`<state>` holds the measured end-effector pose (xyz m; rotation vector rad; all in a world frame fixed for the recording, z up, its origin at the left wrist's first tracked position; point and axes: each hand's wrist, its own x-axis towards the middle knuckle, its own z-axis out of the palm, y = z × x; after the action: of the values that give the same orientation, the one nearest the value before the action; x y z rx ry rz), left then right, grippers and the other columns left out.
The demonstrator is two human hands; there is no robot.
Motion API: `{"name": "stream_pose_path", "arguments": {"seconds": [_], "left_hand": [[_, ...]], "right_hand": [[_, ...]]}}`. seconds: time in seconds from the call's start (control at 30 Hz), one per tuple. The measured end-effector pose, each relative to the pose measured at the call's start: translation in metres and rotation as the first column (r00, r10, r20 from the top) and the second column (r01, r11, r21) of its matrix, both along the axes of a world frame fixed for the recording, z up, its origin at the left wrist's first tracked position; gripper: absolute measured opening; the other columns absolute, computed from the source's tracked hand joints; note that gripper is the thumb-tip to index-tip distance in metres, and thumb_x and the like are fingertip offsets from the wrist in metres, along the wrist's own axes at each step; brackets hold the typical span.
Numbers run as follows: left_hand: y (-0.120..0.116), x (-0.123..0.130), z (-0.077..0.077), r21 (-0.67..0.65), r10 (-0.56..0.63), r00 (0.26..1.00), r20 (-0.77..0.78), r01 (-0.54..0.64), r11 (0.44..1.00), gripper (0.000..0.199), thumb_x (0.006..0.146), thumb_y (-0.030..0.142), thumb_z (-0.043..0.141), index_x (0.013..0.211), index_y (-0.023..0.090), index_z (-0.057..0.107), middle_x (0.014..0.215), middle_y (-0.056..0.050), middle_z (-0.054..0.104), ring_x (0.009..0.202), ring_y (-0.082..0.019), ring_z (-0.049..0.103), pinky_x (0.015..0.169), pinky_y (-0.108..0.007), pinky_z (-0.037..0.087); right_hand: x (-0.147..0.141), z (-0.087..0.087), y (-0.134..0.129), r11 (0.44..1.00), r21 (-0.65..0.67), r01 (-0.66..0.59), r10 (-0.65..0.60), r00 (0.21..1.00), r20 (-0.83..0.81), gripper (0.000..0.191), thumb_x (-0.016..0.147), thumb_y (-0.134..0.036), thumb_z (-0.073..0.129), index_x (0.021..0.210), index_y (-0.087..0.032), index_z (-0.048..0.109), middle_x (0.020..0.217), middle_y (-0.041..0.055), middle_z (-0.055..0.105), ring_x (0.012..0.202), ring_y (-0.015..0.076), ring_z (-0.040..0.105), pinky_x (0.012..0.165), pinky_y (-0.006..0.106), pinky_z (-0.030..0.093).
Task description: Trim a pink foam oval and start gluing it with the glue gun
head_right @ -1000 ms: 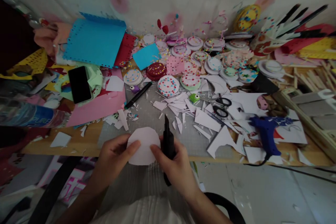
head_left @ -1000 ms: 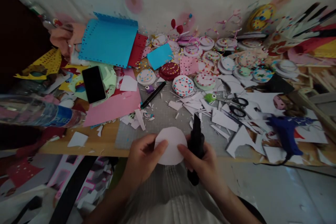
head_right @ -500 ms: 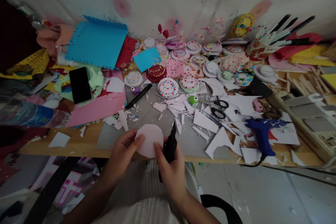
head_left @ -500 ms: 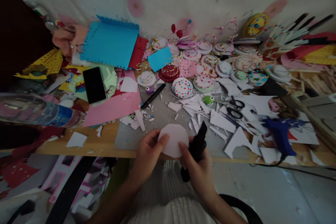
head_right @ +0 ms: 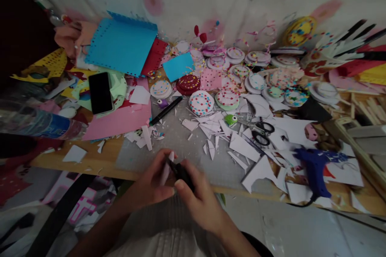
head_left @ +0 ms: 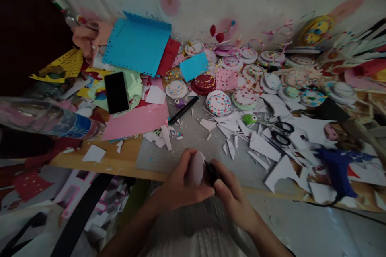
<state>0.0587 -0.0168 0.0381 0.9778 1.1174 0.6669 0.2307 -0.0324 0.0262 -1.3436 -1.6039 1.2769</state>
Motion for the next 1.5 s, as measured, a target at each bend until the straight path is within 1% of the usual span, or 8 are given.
{"name": "stream_pose_path", "arguments": {"seconds": [0.1,0.27,0.43,0.67,0.93,1.1,1.33,1.5], "left_hand": [[0.001,0.0,0.002,-0.037,-0.073,0.994,0.086,0.076,0.996,0.058,0.066,0.033,0.075,0.112,0.027,0.04,0.097,0.001,0.045,0.082,-0.014,0.048,0.07,-0.023,0.043],[0.002,-0.004,0.001,-0.042,-0.119,0.989,0.085,0.123,0.991,0.062,0.068,0.033,0.075,0.116,0.029,0.036,0.096,0.002,0.038,0.083,-0.013,0.043,0.07,-0.023,0.041],[0.004,-0.005,0.007,0.026,-0.179,0.981,-0.071,0.181,0.983,0.071,0.069,0.031,0.074,0.128,0.029,0.035,0.097,0.001,0.04,0.083,-0.015,0.042,0.072,-0.025,0.039],[0.004,-0.004,0.012,-0.023,-0.194,0.977,-0.084,0.193,0.981,0.07,0.072,0.03,0.067,0.134,0.029,0.034,0.096,0.0,0.045,0.081,-0.016,0.045,0.07,-0.026,0.04],[0.005,-0.003,0.011,0.06,-0.166,0.967,-0.191,0.18,0.982,0.061,0.07,0.026,0.069,0.125,0.026,0.042,0.093,0.0,0.048,0.086,-0.018,0.049,0.077,-0.03,0.045],[0.004,-0.004,0.007,0.151,-0.103,0.971,-0.215,0.137,0.979,0.063,0.072,0.039,0.069,0.127,0.021,0.045,0.116,-0.009,0.055,0.108,-0.028,0.052,0.093,-0.037,0.044],[0.001,-0.005,-0.003,0.283,0.056,0.948,-0.314,0.038,0.958,0.081,0.065,0.047,0.075,0.133,0.017,0.043,0.138,-0.018,0.048,0.129,-0.038,0.043,0.109,-0.05,0.032],[-0.012,0.003,0.001,0.463,0.028,0.929,-0.37,0.158,0.872,0.061,0.074,0.032,0.071,0.127,0.018,0.045,0.127,-0.017,0.055,0.12,-0.033,0.05,0.103,-0.045,0.038]], "right_hand": [[0.01,0.01,0.008,0.981,0.068,-0.181,0.168,0.971,0.169,0.036,0.097,-0.05,0.038,0.089,-0.02,0.057,0.064,0.0002,0.059,0.055,0.0149,0.055,0.051,0.025,0.039],[0.02,0.021,0.012,0.929,0.216,-0.3,0.183,0.881,0.436,0.029,0.095,-0.044,0.044,0.084,-0.018,0.054,0.064,0.0005,0.059,0.053,0.0143,0.055,0.05,0.025,0.034],[0.023,0.024,0.011,0.893,0.269,-0.36,0.2,0.854,0.48,0.031,0.095,-0.044,0.044,0.089,-0.017,0.057,0.065,0.002,0.061,0.055,0.0158,0.057,0.051,0.026,0.034],[0.026,0.025,0.013,0.887,0.183,-0.424,0.314,0.844,0.435,0.04,0.096,-0.052,0.04,0.088,-0.017,0.059,0.068,0.0031,0.063,0.06,0.0172,0.059,0.054,0.027,0.034],[0.024,0.025,0.008,0.901,0.249,-0.356,0.201,0.85,0.487,0.046,0.096,-0.057,0.038,0.087,-0.018,0.059,0.067,0.0031,0.065,0.057,0.017,0.061,0.052,0.026,0.035],[0.023,0.025,0.009,0.89,0.334,-0.311,0.104,0.85,0.516,0.044,0.096,-0.056,0.041,0.088,-0.016,0.059,0.066,0.0033,0.065,0.055,0.0175,0.063,0.05,0.026,0.037],[0.019,0.019,0.005,0.89,0.375,-0.261,0.05,0.871,0.488,0.043,0.095,-0.057,0.044,0.089,-0.017,0.06,0.067,0.0038,0.068,0.057,0.0178,0.066,0.051,0.025,0.041],[0.028,0.007,0.01,0.928,0.373,-0.007,-0.189,0.853,0.486,0.036,0.094,-0.052,0.048,0.092,-0.018,0.059,0.059,0.0004,0.063,0.046,0.0154,0.06,0.045,0.023,0.037]]}}
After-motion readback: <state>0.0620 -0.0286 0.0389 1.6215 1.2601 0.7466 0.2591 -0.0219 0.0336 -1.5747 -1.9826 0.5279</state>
